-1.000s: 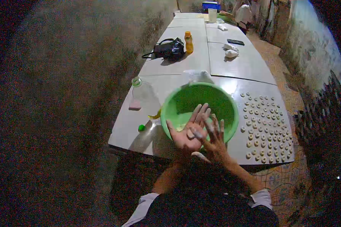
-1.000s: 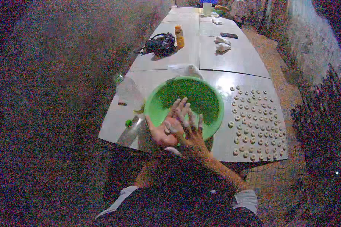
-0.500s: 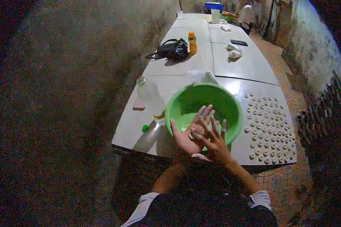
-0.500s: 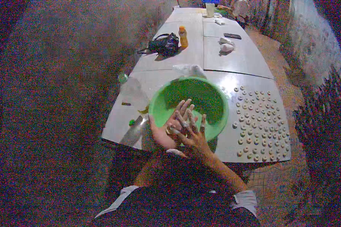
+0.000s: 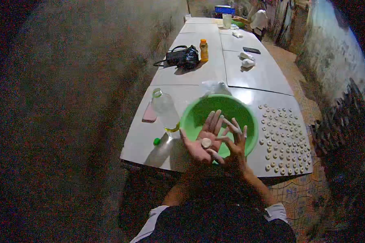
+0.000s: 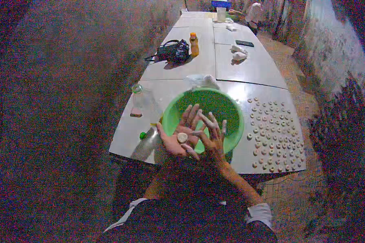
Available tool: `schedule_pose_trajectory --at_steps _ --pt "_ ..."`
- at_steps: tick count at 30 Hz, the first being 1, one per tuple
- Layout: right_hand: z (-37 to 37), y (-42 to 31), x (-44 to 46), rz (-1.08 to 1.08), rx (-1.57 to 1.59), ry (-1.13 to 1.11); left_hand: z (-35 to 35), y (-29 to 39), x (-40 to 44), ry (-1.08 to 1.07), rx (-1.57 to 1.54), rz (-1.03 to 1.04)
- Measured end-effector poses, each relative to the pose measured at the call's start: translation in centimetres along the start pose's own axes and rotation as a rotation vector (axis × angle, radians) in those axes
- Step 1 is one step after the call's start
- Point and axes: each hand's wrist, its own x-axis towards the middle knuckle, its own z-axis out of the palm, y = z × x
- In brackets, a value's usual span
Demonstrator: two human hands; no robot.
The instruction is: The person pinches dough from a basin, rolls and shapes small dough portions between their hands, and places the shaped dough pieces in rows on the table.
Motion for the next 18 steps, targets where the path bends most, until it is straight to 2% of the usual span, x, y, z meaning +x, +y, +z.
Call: schedule_pose_trajectory --at_steps 5,7,9,10,12,13,15,16,17,18 --pt "1.4 -0.8 0.6 0.036 0.01 0.017 0.4 0.6 0.1 -0.026 0.072 0.025" --pt "1.9 -0.6 0.9 0.006 0.001 0.013 0.7 1.0 0.1 0.037 0.138 0.046" --pt "2.0 -1.0 1.0 0.062 0.078 0.034 0.9 1.5 -0.1 -0.002 -0.452 -0.031" --pt "2.1 -1.1 1.1 0.062 0.078 0.034 1.0 1.6 -0.1 -0.001 -0.452 -0.031" --pt "2.3 -1.1 1.4 -0.023 0.025 0.002 0.9 1.8 0.0 0.005 0.164 0.006" --pt "2.5 -1.0 1.5 -0.021 0.026 0.004 0.9 2.0 0.0 0.006 0.166 0.004" --pt "2.8 -0.9 1.6 -0.022 0.095 0.029 1.2 2.2 0.1 0.016 -0.333 -0.062" --pt "2.7 -0.9 1.4 -0.013 0.167 0.012 1.5 2.1 0.1 0.037 0.058 -0.032" --pt "2.8 -0.5 0.9 -0.011 0.166 0.011 1.8 2.2 0.1 0.039 0.056 -0.033" --pt "3.3 0.3 0.2 -0.149 0.001 -0.052 2.0 2.3 0.0 0.057 0.018 -0.062"
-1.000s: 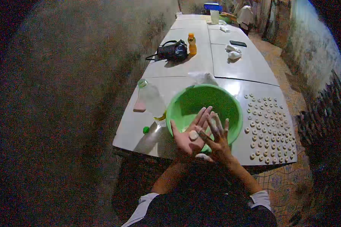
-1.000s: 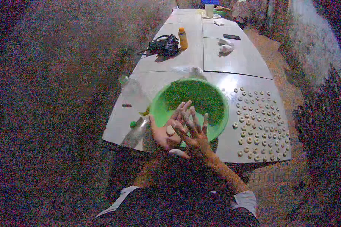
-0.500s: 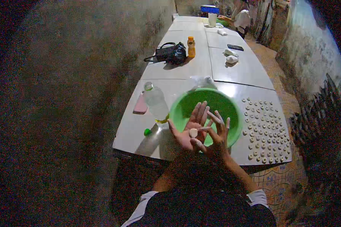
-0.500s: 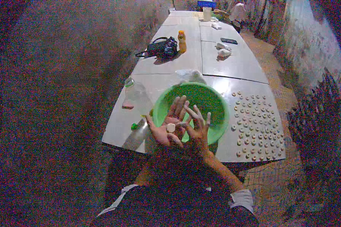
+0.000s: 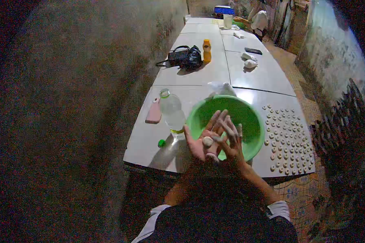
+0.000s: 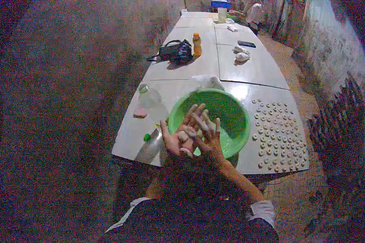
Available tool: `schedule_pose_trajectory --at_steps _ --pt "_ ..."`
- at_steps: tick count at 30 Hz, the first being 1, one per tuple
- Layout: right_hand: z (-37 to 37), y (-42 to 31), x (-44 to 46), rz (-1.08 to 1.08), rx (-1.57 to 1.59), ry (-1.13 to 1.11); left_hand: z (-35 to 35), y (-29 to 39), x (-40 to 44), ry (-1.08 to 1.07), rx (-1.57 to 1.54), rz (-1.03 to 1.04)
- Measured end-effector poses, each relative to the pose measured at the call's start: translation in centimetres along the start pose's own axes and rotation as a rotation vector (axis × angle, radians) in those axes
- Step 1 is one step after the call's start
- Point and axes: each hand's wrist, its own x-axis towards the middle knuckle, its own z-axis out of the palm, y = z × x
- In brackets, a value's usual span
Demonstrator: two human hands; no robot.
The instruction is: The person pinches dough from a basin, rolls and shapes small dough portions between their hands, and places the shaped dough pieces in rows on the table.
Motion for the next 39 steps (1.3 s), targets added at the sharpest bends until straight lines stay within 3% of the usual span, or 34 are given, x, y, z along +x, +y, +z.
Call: schedule_pose_trajectory --at_steps 1,3,5,7,9,10,11,13,14,15,21,23,27,29,34,37,39 --pt "0.2 0.3 -0.4 -0.134 -0.163 -0.076 0.0 0.1 0.0 0.016 -0.039 -0.03" --pt "-0.8 -0.8 0.0 -0.089 -0.108 -0.158 -1.0 0.2 0.1 -0.009 0.043 -0.024" --pt "-2.3 -1.7 0.9 -0.017 -0.019 -0.096 -1.4 0.5 0.3 0.026 -0.147 -0.076" --pt "-2.3 -1.5 0.6 -0.022 -0.068 -0.074 -1.7 0.4 0.4 -0.014 -0.131 -0.101" --pt "-1.8 -1.1 0.5 -0.135 -0.344 -0.312 -1.2 0.0 0.6 -0.021 -0.012 -0.125" --pt "-2.4 -1.2 0.5 -0.077 -0.368 -0.372 -1.4 0.2 0.7 -0.046 -0.018 -0.13" --pt "-2.9 -1.3 0.7 -0.081 -0.368 -0.366 -1.5 0.3 0.7 -0.04 0.033 -0.136" --pt "-3.4 -1.2 0.7 -0.054 -0.156 -0.18 -1.7 0.5 0.8 0.036 -0.162 -0.147" --pt "-3.2 -1.2 0.8 -0.087 -0.196 -0.164 -1.8 0.5 1.1 0.016 -0.064 -0.171" --pt "-2.8 -1.2 0.9 -0.095 -0.33 -0.321 -1.7 0.4 1.2 -0.004 0.03 -0.195" --pt "-3.7 -0.9 0.8 -0.052 -0.106 -0.181 -1.7 -0.1 1.6 0.03 -0.019 -0.222" --pt "-3.0 -0.3 0.5 -0.074 -0.172 -0.356 -1.4 -0.4 1.6 0.036 -0.038 -0.231" --pt "-3.1 0.4 -0.1 -0.122 -0.193 -0.171 -1.5 -0.3 2.0 0.011 -0.012 -0.264" --pt "-3.1 0.3 0.0 -0.118 -0.359 -0.38 -1.3 -0.7 1.9 -0.016 -0.093 -0.269" --pt "-3.9 -0.2 0.6 -0.024 -0.123 -0.142 -2.2 -0.5 1.9 0.002 -0.084 -0.277" --pt "-2.8 0.8 0.2 -0.079 -0.262 -0.303 -1.8 -0.7 1.7 0.039 -0.142 -0.281" --pt "-3.1 0.5 0.2 -0.056 -0.255 -0.288 -2.5 -0.2 1.9 0.08 -0.185 -0.321"
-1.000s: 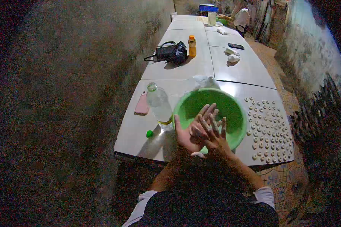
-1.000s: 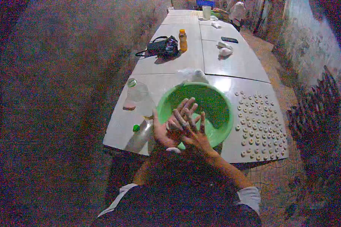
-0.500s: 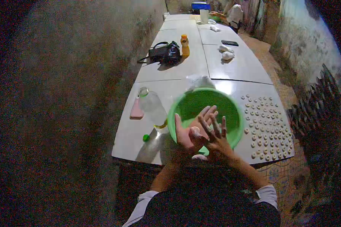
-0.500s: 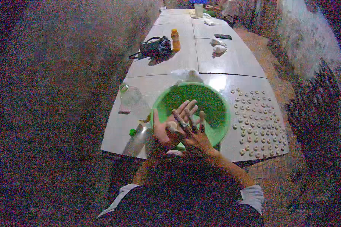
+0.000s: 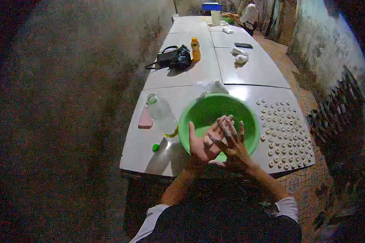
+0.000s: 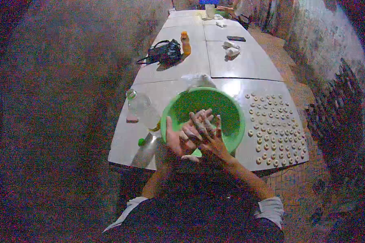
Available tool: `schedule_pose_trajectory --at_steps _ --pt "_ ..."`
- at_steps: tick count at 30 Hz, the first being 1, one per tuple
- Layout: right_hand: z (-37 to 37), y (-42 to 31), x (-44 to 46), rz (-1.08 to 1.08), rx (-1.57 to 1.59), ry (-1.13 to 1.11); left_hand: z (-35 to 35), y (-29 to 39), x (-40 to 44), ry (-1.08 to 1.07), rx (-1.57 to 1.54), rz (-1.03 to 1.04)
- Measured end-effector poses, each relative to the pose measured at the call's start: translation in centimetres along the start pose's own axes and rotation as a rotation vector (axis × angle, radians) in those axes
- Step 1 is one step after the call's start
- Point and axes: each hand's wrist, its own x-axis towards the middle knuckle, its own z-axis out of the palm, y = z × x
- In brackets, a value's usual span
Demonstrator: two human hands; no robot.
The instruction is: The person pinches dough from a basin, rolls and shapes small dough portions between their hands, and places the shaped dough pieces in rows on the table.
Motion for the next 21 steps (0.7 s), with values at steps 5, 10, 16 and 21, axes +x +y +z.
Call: schedule_pose_trajectory --at_steps 5,10,16,21 --pt "0.0 -0.2 0.1 0.001 0.115 0.115 0.2 -0.7 -0.3 -0.016 0.19 0.003" --pt "-1.7 -0.3 -0.3 0.03 0.19 0.236 1.0 -0.4 -0.7 -0.008 0.157 0.031" --pt "-1.9 -0.8 -0.7 0.002 0.185 0.232 1.0 -1.1 -0.9 -0.038 0.306 0.041" --pt "-1.6 -1.2 -0.8 0.006 0.179 0.238 1.9 -1.7 -1.4 0.018 0.396 0.045"
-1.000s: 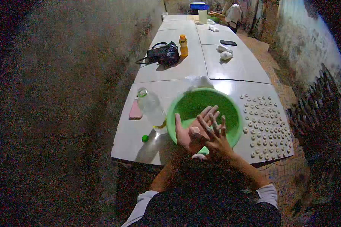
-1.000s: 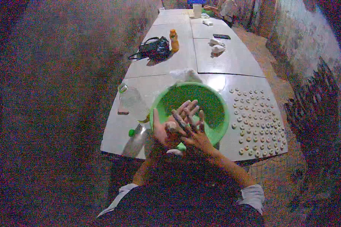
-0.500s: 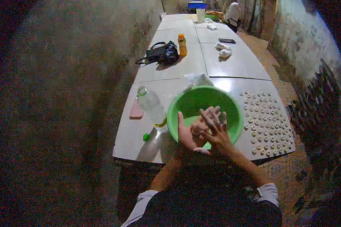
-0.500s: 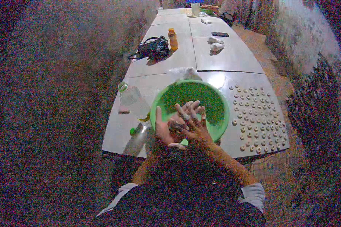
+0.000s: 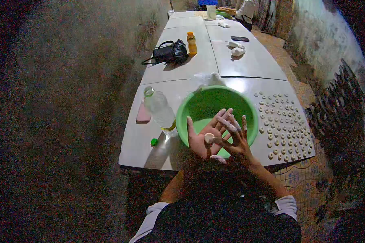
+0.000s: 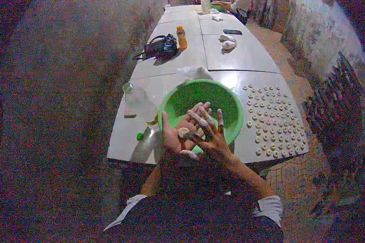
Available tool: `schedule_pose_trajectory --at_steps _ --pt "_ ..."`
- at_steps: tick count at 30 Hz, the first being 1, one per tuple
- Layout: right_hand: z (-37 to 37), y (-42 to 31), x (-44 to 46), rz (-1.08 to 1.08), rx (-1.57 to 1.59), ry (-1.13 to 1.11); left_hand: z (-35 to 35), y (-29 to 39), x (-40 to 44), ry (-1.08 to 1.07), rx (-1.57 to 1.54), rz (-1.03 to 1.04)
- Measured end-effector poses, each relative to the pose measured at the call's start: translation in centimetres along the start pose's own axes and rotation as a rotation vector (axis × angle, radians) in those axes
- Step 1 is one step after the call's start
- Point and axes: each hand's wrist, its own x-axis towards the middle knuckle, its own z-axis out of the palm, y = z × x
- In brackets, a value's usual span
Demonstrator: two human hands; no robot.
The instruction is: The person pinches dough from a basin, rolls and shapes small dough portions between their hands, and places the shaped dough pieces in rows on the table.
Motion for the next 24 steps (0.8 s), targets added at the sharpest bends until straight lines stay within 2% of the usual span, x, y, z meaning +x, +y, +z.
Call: schedule_pose_trajectory --at_steps 4,11,13,15,17,21,24 --pt "-0.1 -0.2 -0.2 -0.002 0.009 0.002 0.0 -0.3 -0.2 -0.05 -0.075 -0.009" --pt "0.3 0.1 -0.8 -0.016 -0.014 -0.028 0.6 -0.3 -0.6 -0.01 -0.052 -0.012" --pt "0.7 0.5 -1.0 -0.083 0.003 0.022 0.5 -0.6 -0.6 -0.005 -0.065 -0.009" --pt "0.5 0.0 -0.7 -0.056 0.042 0.031 0.2 -1.0 -0.6 0.011 0.001 -0.005" --pt "0.7 0.1 -0.9 -0.023 -0.033 -0.015 0.2 -0.9 -0.7 0.004 -0.027 -0.019" --pt "1.5 0.8 -1.0 -0.101 -0.26 0.01 -0.5 -1.0 -0.6 0.003 -0.034 -0.012" --pt "0.9 0.3 -1.0 -0.065 -0.229 -0.066 -0.6 -1.2 -0.5 -0.02 -0.148 0.001"
